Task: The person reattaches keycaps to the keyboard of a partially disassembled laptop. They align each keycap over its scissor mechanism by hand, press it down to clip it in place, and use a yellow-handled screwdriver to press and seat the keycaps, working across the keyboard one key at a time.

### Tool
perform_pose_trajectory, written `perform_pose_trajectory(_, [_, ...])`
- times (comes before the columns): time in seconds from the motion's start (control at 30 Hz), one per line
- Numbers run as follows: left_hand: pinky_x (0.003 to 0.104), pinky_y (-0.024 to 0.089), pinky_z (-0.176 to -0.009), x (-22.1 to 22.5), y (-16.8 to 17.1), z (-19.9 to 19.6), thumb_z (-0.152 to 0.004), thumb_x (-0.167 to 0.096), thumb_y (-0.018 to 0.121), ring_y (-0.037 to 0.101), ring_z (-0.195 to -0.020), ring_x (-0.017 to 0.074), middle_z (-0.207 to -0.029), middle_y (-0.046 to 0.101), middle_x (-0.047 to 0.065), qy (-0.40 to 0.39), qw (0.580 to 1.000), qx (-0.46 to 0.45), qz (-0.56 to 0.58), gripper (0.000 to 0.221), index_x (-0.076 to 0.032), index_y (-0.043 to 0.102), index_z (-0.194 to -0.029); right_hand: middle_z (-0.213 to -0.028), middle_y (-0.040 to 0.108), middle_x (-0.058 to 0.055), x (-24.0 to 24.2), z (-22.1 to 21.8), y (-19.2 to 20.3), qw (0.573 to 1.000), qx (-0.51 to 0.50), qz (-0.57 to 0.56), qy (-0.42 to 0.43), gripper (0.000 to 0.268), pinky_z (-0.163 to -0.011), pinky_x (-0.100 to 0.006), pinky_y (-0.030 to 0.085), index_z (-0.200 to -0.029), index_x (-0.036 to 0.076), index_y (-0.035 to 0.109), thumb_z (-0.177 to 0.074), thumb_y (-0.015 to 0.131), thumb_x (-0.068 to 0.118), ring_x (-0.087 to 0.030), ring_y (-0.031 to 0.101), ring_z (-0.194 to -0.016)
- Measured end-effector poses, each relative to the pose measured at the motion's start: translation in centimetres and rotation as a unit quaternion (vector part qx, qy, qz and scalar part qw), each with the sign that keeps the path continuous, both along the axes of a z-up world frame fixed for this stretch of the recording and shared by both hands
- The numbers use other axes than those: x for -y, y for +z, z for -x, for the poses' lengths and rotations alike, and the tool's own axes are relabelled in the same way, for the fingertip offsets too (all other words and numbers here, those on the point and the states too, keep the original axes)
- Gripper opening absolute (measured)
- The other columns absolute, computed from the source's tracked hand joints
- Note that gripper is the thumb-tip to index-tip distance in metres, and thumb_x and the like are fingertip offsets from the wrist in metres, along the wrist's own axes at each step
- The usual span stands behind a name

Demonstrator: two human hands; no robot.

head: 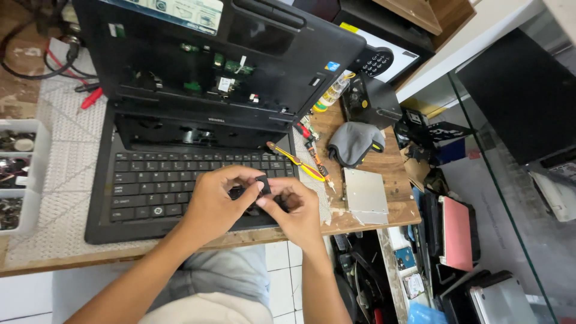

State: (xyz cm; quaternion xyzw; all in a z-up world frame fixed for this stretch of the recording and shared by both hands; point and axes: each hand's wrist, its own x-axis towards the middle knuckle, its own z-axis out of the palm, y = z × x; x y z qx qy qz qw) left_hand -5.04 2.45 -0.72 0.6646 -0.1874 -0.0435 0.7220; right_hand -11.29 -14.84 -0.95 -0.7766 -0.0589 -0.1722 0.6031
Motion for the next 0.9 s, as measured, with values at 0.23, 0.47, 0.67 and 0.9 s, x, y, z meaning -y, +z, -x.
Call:
perform_pose_trajectory(0.23, [0.033, 0.061, -0.076, -0.8, -0.3, 0.5, -0.081, -0.003, 0.077, 0.077, -0.075, 0.0199, -0.077, 0.078, 0.013, 0.035, 0.999, -0.003, 0.029, 0.016, -0.002, 0.081, -0.097, -0.079, 0.076, -0.017, -0.9, -1.1, -0.8, 0.998, -0.004, -0.062, -0.003, 0.022, -0.069, -0.030, 0.060, -0.105, -0.007, 0.072, -0.084, 0.077, -0.008, -0.019, 0.074, -0.072])
perform_pose_trajectory(0.47, [0.032, 0.061, -0.076, -1.0, -0.4, 0.8, -0.086, -0.011, 0.079, 0.077, -0.076, 0.0200, -0.075, 0.078, 0.011, 0.042, 0.999, -0.005, 0.027, 0.013, -0.004, 0.082, -0.096, -0.080, 0.075, -0.017, -0.8, -1.4, -1.4, 0.996, -0.002, -0.087, 0.002, 0.022, -0.067, -0.029, 0.060, -0.105, -0.006, 0.071, -0.084, 0.077, -0.008, -0.019, 0.073, -0.071])
perform_pose_trajectory(0.67, [0.033, 0.061, -0.077, -1.2, -0.2, 0.9, -0.088, -0.005, 0.074, 0.076, -0.074, 0.0184, -0.074, 0.077, 0.012, 0.036, 0.997, -0.034, 0.053, 0.012, -0.002, 0.080, -0.098, -0.079, 0.074, -0.020, 0.0, -0.8, -2.2, 0.994, 0.009, -0.102, 0.042, 0.023, -0.070, -0.032, 0.060, -0.105, -0.008, 0.070, -0.083, 0.078, -0.006, -0.021, 0.074, -0.072])
perform_pose_trajectory(0.9, [0.033, 0.061, -0.076, -1.5, 0.9, 1.3, -0.087, -0.002, 0.074, 0.078, -0.076, 0.0221, -0.074, 0.077, 0.014, 0.007, 0.999, 0.011, 0.050, 0.011, -0.003, 0.082, -0.095, -0.076, 0.074, -0.021, -0.6, -0.5, -1.6, 0.994, 0.009, -0.097, 0.040, 0.015, -0.068, -0.031, 0.059, -0.101, -0.008, 0.073, -0.090, 0.073, 0.001, -0.022, 0.074, -0.069])
